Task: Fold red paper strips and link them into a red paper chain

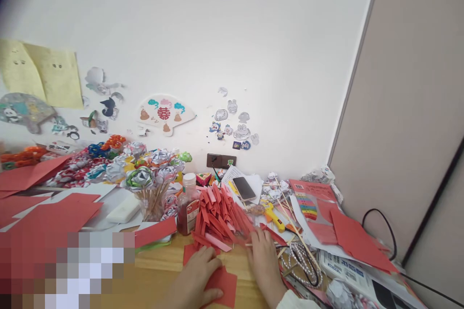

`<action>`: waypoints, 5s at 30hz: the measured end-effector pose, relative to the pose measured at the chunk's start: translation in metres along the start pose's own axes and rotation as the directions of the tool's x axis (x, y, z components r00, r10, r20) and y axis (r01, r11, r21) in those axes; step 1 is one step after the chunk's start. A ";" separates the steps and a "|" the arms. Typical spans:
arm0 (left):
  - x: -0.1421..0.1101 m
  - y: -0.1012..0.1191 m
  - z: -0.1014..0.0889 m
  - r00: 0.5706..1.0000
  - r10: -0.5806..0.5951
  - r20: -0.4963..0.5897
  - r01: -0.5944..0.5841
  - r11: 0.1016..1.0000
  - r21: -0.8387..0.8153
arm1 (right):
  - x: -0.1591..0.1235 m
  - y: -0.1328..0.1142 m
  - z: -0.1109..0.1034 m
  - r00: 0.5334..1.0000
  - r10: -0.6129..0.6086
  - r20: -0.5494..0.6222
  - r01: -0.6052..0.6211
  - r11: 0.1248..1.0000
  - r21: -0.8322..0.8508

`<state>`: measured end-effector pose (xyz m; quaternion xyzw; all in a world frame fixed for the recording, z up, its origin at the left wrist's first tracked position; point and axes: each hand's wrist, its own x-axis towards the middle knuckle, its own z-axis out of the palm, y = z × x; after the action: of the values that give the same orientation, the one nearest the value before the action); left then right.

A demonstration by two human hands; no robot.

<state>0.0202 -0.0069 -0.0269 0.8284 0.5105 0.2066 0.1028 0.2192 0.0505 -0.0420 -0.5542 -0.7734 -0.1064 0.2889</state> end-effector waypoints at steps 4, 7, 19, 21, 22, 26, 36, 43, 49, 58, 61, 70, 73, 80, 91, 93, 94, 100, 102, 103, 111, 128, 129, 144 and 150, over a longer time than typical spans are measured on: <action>0.000 0.002 -0.001 1.000 -0.014 0.006 0.014 1.000 0.004 | 0.002 0.000 -0.005 1.000 0.020 0.019 -0.019 0.999 -0.035; 0.001 0.003 -0.003 0.999 -0.040 0.023 0.040 0.999 0.015 | 0.003 -0.002 -0.010 0.999 0.022 0.039 -0.018 0.995 -0.100; 0.003 0.006 -0.007 0.995 -0.079 0.059 0.076 0.996 0.045 | 0.006 -0.005 -0.012 0.996 -0.083 0.034 0.085 0.995 -0.053; 0.003 0.006 -0.006 0.996 -0.069 0.048 0.067 0.997 0.044 | 0.007 -0.006 -0.013 0.995 -0.096 0.015 0.096 0.995 -0.037; 0.002 0.006 -0.006 0.997 -0.062 0.039 0.060 0.997 0.045 | 0.008 -0.006 -0.014 0.995 -0.100 0.005 0.100 0.995 -0.032; 0.002 0.005 -0.005 0.999 -0.042 0.019 0.041 0.998 0.049 | 0.015 -0.002 -0.016 0.992 -0.110 -0.055 0.109 0.994 -0.010; 0.007 0.004 -0.003 0.993 -0.111 -0.040 0.112 0.993 0.020 | 0.065 -0.013 -0.015 0.977 -0.114 -0.181 0.159 0.954 0.255; 0.009 0.000 -0.005 0.965 -0.205 -0.164 0.188 0.975 -0.118 | 0.061 -0.023 -0.007 0.943 -0.294 -0.158 0.330 0.895 0.299; 0.016 -0.004 -0.007 0.900 -0.318 -0.299 0.112 0.830 -0.546 | 0.025 -0.034 -0.005 0.960 -0.223 -0.168 0.271 0.890 0.366; 0.021 -0.010 -0.002 0.874 -0.383 -0.299 0.071 0.710 -0.701 | 0.006 -0.048 -0.005 0.978 -0.182 -0.101 0.208 0.835 0.510; 0.021 -0.008 -0.002 0.879 -0.385 -0.281 0.085 0.707 -0.702 | 0.004 -0.048 -0.005 0.977 -0.203 -0.059 0.200 0.797 0.569; 0.016 0.000 -0.002 0.921 -0.288 -0.261 0.114 0.843 -0.525 | 0.002 -0.051 -0.006 0.981 -0.194 -0.029 0.163 0.726 0.668; 0.015 0.003 0.001 0.937 -0.250 -0.243 0.105 0.868 -0.486 | 0.001 -0.052 -0.002 0.991 -0.133 -0.008 0.099 0.700 0.708; 0.007 0.012 0.004 0.979 -0.158 -0.125 0.088 0.894 -0.440 | -0.001 -0.057 0.009 1.000 0.027 -0.007 -0.017 0.768 0.640; 0.005 0.010 0.006 0.983 -0.080 -0.164 0.004 0.909 -0.417 | -0.006 -0.066 0.001 0.999 0.046 0.003 -0.035 0.707 0.706; 0.006 0.011 0.005 0.980 -0.109 -0.164 0.018 0.881 -0.472 | -0.007 -0.065 -0.001 0.999 0.035 0.019 -0.038 0.672 0.740; 0.006 0.011 0.004 0.978 -0.130 -0.162 0.032 0.865 -0.500 | -0.007 -0.064 -0.001 0.999 0.042 0.028 -0.049 0.653 0.755; 0.012 0.007 0.004 0.964 -0.236 -0.122 0.115 0.784 -0.611 | -0.004 -0.061 -0.001 0.996 0.051 0.078 -0.093 0.533 0.841; 0.013 0.006 0.004 0.962 -0.245 -0.118 0.117 0.766 -0.632 | -0.004 -0.061 -0.001 0.996 0.039 0.085 -0.093 0.523 0.847; 0.013 0.006 0.003 0.961 -0.251 -0.112 0.123 0.757 -0.641 | -0.004 -0.061 0.000 0.996 0.039 0.086 -0.094 0.532 0.841; 0.010 0.012 -0.002 0.976 -0.209 -0.058 0.105 0.691 -0.715 | -0.004 -0.060 0.003 0.993 0.034 0.113 -0.113 0.573 0.812; 0.015 0.002 0.015 0.964 -0.265 -0.005 0.147 0.550 -0.822 | -0.003 -0.065 -0.001 0.986 0.072 0.150 -0.166 0.367 0.915; 0.016 0.003 0.015 0.964 -0.266 0.008 0.155 0.536 -0.830 | -0.003 -0.065 -0.001 0.984 0.081 0.159 -0.178 0.347 0.921; 0.014 0.010 0.000 0.977 -0.193 -0.093 0.081 0.732 -0.676 | -0.001 -0.067 -0.006 0.971 0.159 0.179 -0.221 0.306 0.926; 0.013 0.012 0.003 0.986 -0.166 -0.026 0.098 0.693 -0.714 | -0.001 -0.066 -0.006 0.967 0.152 0.205 -0.243 0.297 0.924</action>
<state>0.0362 -0.0006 -0.0223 0.6759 0.4537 0.4158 0.4056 0.1604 0.0226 -0.0268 -0.3773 -0.6269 0.4201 0.5369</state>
